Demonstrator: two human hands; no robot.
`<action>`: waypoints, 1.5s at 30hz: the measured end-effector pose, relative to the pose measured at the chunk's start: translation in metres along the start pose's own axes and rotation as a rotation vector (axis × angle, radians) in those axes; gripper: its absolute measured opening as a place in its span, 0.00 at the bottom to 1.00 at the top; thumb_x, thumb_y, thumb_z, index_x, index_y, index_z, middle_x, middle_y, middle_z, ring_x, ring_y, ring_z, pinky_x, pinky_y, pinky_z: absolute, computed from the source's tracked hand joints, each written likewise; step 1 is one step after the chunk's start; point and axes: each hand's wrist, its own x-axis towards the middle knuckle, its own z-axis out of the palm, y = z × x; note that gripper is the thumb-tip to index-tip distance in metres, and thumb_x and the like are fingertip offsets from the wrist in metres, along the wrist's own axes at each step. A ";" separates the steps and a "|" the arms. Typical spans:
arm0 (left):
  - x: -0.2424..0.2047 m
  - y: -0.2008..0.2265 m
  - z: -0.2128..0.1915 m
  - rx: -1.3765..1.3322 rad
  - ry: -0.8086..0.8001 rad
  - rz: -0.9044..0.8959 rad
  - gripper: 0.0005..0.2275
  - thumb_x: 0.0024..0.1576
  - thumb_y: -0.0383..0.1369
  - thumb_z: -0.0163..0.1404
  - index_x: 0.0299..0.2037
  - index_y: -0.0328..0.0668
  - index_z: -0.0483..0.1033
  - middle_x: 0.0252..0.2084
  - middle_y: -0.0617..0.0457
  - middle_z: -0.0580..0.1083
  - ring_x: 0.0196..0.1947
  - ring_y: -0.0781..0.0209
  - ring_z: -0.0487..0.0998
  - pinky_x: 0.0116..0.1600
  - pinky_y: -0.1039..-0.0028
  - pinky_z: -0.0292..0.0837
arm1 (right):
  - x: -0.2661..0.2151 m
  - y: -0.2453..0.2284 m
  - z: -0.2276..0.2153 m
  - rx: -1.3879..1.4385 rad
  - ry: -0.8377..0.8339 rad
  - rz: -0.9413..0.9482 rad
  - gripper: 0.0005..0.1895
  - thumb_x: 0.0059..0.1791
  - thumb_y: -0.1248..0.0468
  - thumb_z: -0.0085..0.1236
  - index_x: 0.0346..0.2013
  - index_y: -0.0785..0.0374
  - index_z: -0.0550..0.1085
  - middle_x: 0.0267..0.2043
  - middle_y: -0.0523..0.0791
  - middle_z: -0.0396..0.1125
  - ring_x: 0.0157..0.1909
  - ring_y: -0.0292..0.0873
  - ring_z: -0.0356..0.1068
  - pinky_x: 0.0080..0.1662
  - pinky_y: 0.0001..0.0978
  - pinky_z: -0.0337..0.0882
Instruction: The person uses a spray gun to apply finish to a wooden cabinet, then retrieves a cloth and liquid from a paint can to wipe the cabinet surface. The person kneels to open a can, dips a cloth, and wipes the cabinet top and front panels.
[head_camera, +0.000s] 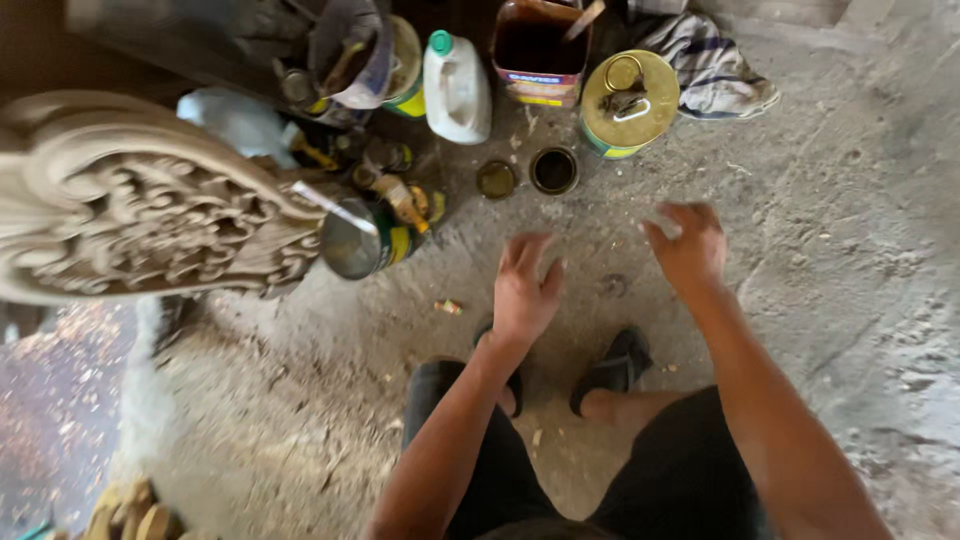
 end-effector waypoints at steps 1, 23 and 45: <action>0.012 -0.018 0.017 -0.009 0.027 0.017 0.15 0.56 0.26 0.57 0.54 0.39 0.75 0.53 0.43 0.74 0.54 0.39 0.75 0.58 0.57 0.73 | 0.015 0.011 0.020 -0.023 0.042 -0.060 0.15 0.46 0.59 0.74 0.43 0.59 0.80 0.45 0.51 0.71 0.49 0.55 0.71 0.49 0.47 0.73; 0.121 -0.141 0.130 -0.515 -0.055 -0.110 0.20 0.54 0.37 0.62 0.55 0.40 0.78 0.48 0.48 0.78 0.40 0.59 0.79 0.45 0.71 0.76 | 0.115 0.051 0.059 0.951 -0.100 0.161 0.08 0.52 0.76 0.58 0.45 0.69 0.76 0.41 0.44 0.72 0.42 0.35 0.68 0.46 0.27 0.69; 0.117 -0.154 0.145 -0.469 -0.099 -0.162 0.08 0.56 0.33 0.61 0.39 0.34 0.82 0.34 0.52 0.78 0.35 0.60 0.78 0.43 0.72 0.72 | 0.098 -0.019 0.033 0.191 0.017 -0.261 0.11 0.49 0.72 0.65 0.46 0.64 0.77 0.43 0.46 0.73 0.42 0.38 0.73 0.44 0.29 0.72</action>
